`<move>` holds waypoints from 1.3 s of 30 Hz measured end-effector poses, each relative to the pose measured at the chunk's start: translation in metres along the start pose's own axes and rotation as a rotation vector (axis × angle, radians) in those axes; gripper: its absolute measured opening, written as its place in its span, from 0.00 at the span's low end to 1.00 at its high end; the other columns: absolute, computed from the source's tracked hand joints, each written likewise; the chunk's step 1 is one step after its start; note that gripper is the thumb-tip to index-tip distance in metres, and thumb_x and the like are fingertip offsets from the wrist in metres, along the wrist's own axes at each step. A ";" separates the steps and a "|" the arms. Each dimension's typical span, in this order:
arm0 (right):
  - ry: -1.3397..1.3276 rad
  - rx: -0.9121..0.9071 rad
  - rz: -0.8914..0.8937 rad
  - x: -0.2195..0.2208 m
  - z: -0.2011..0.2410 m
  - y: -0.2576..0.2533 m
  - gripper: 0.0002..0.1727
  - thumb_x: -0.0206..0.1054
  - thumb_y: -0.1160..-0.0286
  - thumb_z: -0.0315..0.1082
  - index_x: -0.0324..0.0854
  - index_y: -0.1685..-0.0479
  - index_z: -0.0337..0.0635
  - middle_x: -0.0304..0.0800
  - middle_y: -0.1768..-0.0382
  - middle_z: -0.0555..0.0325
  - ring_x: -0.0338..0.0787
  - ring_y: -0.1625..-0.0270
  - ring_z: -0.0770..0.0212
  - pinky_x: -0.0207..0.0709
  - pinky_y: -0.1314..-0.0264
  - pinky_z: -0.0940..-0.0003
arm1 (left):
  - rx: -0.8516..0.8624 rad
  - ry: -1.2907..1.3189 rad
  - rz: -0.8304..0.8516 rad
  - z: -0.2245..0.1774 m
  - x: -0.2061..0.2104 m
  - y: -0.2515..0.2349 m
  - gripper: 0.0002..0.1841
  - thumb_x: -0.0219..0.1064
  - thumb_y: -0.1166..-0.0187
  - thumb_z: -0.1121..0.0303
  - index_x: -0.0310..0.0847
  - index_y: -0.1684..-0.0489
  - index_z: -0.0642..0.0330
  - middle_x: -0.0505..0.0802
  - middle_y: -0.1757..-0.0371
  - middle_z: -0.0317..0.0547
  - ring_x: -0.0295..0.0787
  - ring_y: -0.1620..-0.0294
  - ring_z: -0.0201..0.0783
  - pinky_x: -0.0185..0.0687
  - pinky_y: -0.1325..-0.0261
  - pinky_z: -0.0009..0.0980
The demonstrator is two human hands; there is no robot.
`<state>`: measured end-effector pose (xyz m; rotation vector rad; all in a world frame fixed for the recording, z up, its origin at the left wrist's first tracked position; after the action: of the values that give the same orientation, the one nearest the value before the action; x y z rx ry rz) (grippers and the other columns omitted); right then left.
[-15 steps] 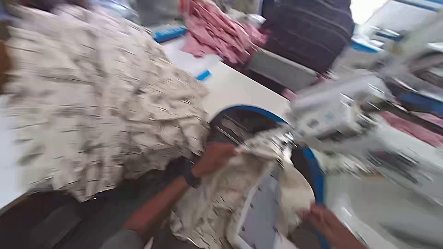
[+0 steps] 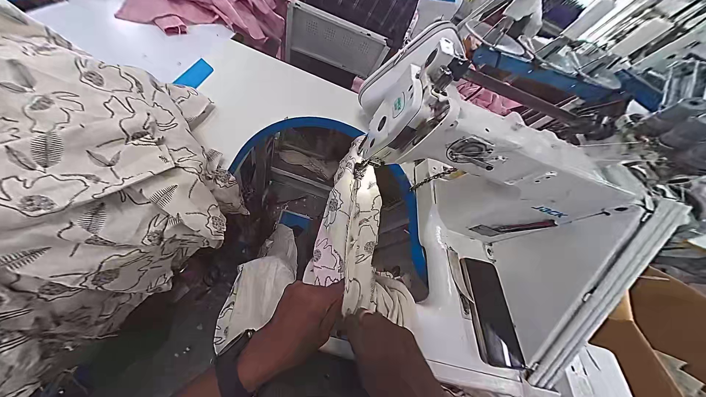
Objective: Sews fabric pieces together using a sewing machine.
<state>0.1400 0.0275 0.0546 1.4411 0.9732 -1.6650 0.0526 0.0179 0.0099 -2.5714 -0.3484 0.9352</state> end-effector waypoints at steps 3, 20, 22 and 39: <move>0.018 0.003 0.052 0.003 -0.007 -0.015 0.02 0.70 0.40 0.25 0.88 0.73 0.39 0.87 0.77 0.49 0.91 0.76 0.51 0.80 0.83 0.59 | -0.011 0.050 -0.014 0.014 -0.008 -0.012 0.11 0.62 0.22 0.68 0.89 0.70 0.59 0.88 0.77 0.45 0.87 0.79 0.41 0.79 0.77 0.38; -0.164 0.114 -0.062 -0.024 -0.030 -0.004 0.13 0.63 0.22 0.31 0.87 0.73 0.36 0.86 0.81 0.50 0.87 0.81 0.56 0.75 0.82 0.64 | 0.086 0.391 0.458 0.049 0.020 -0.113 0.16 0.68 0.26 0.64 0.88 0.70 0.73 0.70 0.17 0.80 0.70 0.19 0.67 0.67 0.25 0.57; -0.180 0.117 -0.065 -0.024 -0.032 -0.010 0.12 0.63 0.22 0.30 0.87 0.71 0.36 0.86 0.81 0.50 0.87 0.81 0.56 0.76 0.82 0.64 | 0.123 0.491 0.428 0.046 0.020 -0.110 0.16 0.69 0.26 0.65 0.85 0.73 0.75 0.72 0.20 0.81 0.70 0.17 0.64 0.66 0.21 0.52; 0.138 0.099 -0.122 -0.028 -0.019 -0.037 0.08 0.67 0.32 0.27 0.91 0.73 0.43 0.87 0.81 0.57 0.85 0.81 0.58 0.72 0.83 0.68 | -0.058 0.135 -0.071 0.015 -0.004 -0.032 0.09 0.60 0.23 0.70 0.83 0.74 0.58 0.81 0.87 0.40 0.77 0.89 0.35 0.67 0.88 0.31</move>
<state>0.1192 0.0629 0.0840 1.6080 1.0876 -1.7405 0.0367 0.0491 0.0158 -2.6394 -0.4304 0.7319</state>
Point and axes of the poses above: each hand's wrist, its own y-axis away from the middle knuckle, its own x-axis out of the palm, z = x × y, the point moved 10 cm from there along -y, towards the middle knuckle
